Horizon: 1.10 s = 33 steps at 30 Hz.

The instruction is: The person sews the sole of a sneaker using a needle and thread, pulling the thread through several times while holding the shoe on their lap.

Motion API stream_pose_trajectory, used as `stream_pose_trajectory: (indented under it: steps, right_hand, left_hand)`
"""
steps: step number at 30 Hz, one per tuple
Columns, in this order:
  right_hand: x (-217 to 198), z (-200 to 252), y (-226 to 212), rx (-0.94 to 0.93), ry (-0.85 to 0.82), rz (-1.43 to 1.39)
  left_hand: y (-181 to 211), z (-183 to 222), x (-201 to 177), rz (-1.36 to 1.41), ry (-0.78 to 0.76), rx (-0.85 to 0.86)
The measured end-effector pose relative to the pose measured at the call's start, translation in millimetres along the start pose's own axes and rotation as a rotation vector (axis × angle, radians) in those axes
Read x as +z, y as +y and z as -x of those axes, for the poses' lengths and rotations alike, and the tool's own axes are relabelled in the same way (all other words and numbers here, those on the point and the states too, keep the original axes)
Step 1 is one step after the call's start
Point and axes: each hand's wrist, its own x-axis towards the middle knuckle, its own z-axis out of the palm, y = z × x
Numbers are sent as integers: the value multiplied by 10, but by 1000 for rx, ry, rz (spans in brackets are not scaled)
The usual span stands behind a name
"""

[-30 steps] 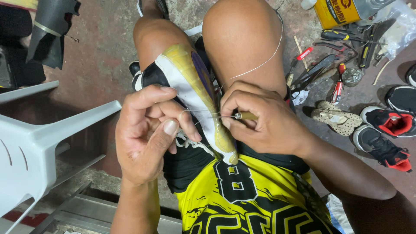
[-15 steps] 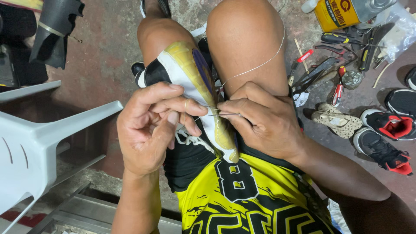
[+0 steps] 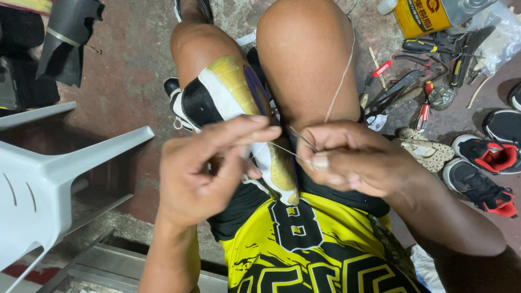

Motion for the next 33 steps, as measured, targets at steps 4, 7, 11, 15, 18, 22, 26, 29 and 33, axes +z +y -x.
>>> stream_pose_trajectory:
  steps: [4,7,11,15,18,22,26,29,33]
  right_hand:
    - [163,192,-72,-114,88,260]
    - [350,166,-171,-304,235,829]
    - [487,-144,-183,-261,519,1239]
    - [355,-155,-190,-692,517,1423]
    - [-101,25,-324,-780,817,1785]
    - [-728,555,-446,-412,1150,1847]
    - [-910,781,-296,-247,1212,1687]
    - [-931,805,-182,-304,1196,1501]
    - [-440,517,2,-525,816,819]
  left_hand:
    - [215,-100,91,-368,-107,192]
    - [275,-148,127,-586,-211,125]
    - [251,-172,198,-595,-125,175]
    - [190,-172,231,-495,-110,149]
    - [181,-198,244,-457,-107,197]
    - [174,-229,221,-447,-131,175]
    - [183,-277,260,-491,-90,173]
    - [205,-316,266,-529,-71,157]
    - [238,-363,286,-367,-69,50]
